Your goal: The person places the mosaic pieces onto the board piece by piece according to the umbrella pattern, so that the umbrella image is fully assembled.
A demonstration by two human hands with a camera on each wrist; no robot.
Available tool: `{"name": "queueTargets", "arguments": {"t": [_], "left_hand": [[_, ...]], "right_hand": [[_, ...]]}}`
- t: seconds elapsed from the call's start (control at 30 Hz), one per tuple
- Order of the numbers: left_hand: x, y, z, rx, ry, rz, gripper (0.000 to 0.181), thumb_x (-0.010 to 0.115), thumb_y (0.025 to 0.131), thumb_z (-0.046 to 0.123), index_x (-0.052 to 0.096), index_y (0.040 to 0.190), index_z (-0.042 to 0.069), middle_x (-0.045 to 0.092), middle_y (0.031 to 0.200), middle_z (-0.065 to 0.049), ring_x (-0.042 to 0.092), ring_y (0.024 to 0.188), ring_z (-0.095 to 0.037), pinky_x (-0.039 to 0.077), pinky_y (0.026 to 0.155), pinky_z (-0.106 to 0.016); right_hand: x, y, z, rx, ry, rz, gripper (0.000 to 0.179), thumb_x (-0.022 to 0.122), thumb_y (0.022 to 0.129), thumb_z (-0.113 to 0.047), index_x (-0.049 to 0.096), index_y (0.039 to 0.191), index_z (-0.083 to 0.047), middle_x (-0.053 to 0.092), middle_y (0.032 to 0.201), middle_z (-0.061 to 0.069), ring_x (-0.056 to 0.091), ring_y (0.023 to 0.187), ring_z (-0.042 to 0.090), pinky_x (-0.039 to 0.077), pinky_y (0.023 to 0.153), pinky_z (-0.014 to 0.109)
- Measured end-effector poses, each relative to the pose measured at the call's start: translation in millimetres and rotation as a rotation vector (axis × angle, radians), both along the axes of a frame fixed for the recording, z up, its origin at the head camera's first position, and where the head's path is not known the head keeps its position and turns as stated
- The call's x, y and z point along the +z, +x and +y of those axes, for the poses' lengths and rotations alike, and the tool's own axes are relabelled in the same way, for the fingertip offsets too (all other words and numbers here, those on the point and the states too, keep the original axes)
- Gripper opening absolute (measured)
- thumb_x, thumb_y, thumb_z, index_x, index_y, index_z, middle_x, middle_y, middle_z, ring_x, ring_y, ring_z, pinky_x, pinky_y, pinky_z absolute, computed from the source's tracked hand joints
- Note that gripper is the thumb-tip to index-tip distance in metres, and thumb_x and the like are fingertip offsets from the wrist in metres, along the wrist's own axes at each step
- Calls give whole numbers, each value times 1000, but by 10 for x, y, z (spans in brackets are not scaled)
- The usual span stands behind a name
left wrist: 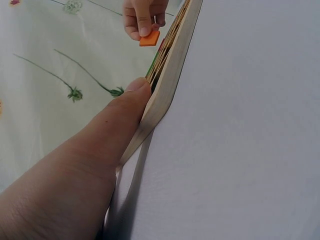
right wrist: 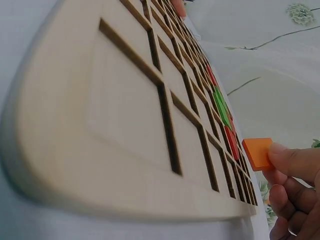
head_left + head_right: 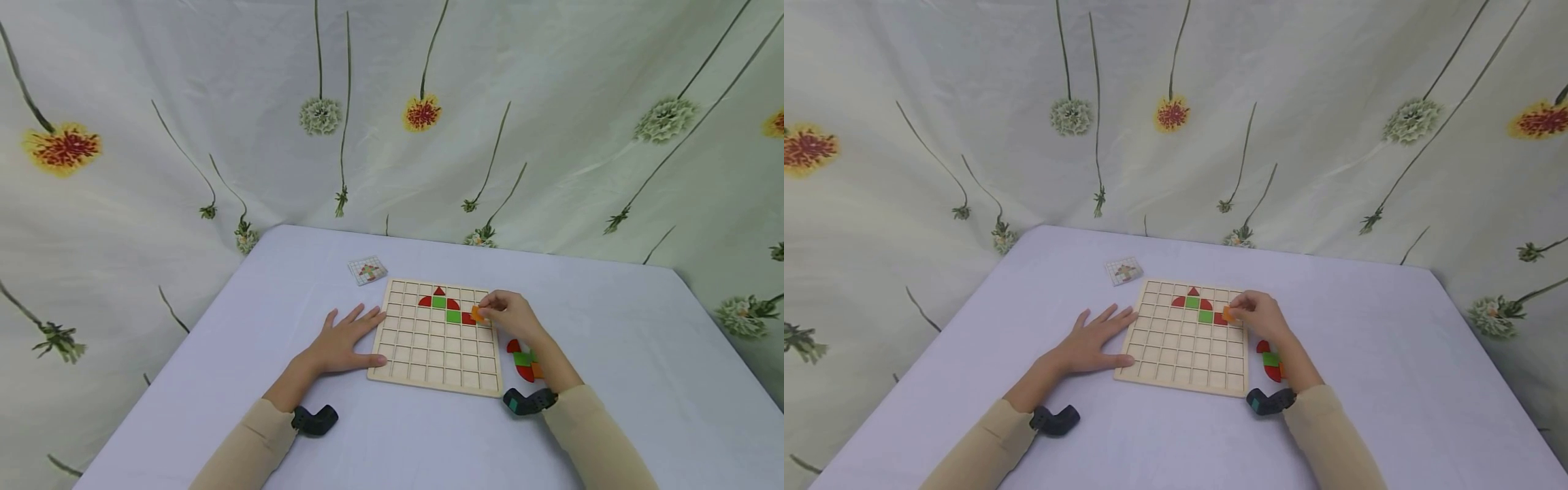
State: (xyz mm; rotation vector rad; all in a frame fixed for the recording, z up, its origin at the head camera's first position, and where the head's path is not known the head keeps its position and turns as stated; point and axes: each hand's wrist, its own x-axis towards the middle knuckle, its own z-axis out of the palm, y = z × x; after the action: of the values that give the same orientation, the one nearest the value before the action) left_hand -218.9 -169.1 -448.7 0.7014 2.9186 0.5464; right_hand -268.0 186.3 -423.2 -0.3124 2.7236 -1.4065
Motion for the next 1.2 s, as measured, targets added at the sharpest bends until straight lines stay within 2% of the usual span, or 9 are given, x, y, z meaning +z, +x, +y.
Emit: {"name": "queueTargets", "arguments": {"t": [0.23,0.43,0.6,0.9,1.2], "left_hand": [[8,1,-2,-3,1,0,93,55,81,74,31,155,23,24,160,2,10,149,-28,-4,110,-66],[16,1,-5,-2,8,5,92,56,81,73,32,154,23,25,159,2,10,148,-28,-4,110,-66],[13,3,-3,0,0,-2,93,55,81,74,31,155,24,24,160,3,9,149,-27,-5,110,-65],[29,15,-10,-4,6,-6,92,56,81,72,31,155,23,24,160,2,9,149,-27,-5,110,-65],[12,11,-9,-6,0,-3,93,55,81,74,30,155,24,23,160,3,9,149,-27,-5,110,-65]], "right_hand": [[27,-21,-147,25,-9,-18,13,68,93,-13,66,97,-1,62,84,6,54,77,22,47,67,31],[47,-41,-278,77,-36,-3,12,68,93,-13,67,96,-2,63,83,5,55,75,21,47,67,31],[32,-82,-375,98,-27,14,10,68,93,-12,67,95,-2,64,84,4,55,75,20,46,67,31],[-22,-117,-518,136,-50,-6,7,68,93,-9,66,95,-2,65,85,5,57,75,19,48,66,29],[-51,-92,-623,138,-27,5,7,68,93,-11,67,95,-4,64,86,4,57,78,19,48,69,32]]}}
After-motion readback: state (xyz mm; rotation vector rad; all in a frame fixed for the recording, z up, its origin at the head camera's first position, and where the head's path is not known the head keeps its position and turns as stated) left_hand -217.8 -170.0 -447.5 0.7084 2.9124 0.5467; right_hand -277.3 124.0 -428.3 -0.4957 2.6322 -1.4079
